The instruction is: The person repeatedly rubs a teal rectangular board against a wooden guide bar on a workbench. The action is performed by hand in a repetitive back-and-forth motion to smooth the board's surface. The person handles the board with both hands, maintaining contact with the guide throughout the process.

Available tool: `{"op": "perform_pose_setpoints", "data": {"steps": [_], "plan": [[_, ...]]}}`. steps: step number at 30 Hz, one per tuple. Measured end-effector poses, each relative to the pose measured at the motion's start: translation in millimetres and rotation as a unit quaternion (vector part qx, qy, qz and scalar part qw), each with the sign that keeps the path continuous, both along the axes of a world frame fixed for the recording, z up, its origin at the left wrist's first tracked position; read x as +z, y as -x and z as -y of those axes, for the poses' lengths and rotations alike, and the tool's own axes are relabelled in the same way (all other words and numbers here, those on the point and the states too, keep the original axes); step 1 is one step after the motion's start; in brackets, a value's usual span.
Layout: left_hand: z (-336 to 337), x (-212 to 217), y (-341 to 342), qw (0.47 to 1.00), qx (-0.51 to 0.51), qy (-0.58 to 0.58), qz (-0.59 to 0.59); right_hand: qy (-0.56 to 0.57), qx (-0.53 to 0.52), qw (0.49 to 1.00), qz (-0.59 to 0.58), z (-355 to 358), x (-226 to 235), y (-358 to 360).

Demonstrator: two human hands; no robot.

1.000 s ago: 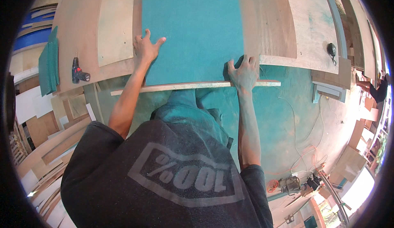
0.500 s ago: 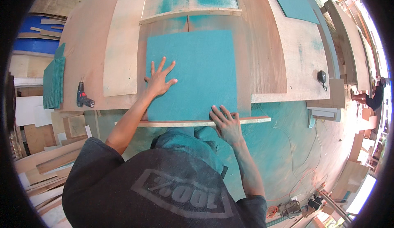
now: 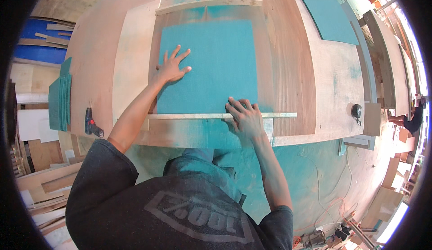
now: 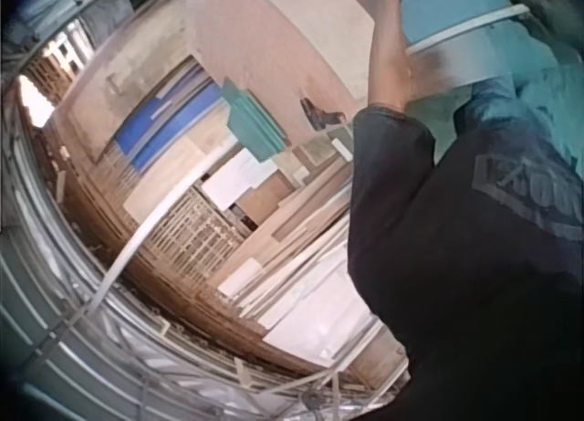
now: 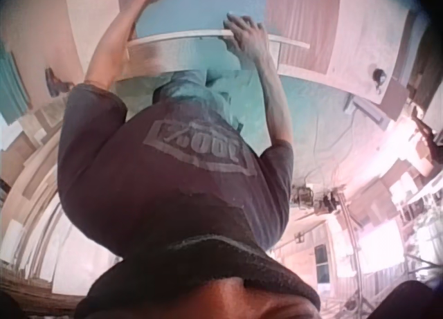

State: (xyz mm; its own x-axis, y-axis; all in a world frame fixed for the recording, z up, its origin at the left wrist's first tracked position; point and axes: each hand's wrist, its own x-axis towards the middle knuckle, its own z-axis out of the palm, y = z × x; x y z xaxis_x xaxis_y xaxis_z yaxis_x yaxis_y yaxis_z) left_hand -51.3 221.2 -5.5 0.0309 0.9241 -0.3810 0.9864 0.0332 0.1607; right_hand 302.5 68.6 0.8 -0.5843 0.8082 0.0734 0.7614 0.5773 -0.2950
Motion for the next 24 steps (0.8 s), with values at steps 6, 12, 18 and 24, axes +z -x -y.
{"op": "perform_pose_setpoints", "data": {"steps": [6, 12, 18, 24], "plan": [[-101, -5, 17, 1.0, 0.015, 0.004, -0.017, -0.015, -0.017, 0.999, -0.025, -97, -3, 17], [-200, -8, 28, 0.999, 0.013, 0.001, -0.035, -0.008, -0.051, 0.999, -0.013, -187, -8, 30], [-281, -23, 42, 0.998, 0.046, -0.02, -0.026, 0.002, -0.064, 0.998, 0.019, -272, -13, 45], [-350, -36, 33, 0.994, 0.091, -0.051, -0.016, 0.023, -0.107, 0.991, 0.078, -345, -20, 49]]}}
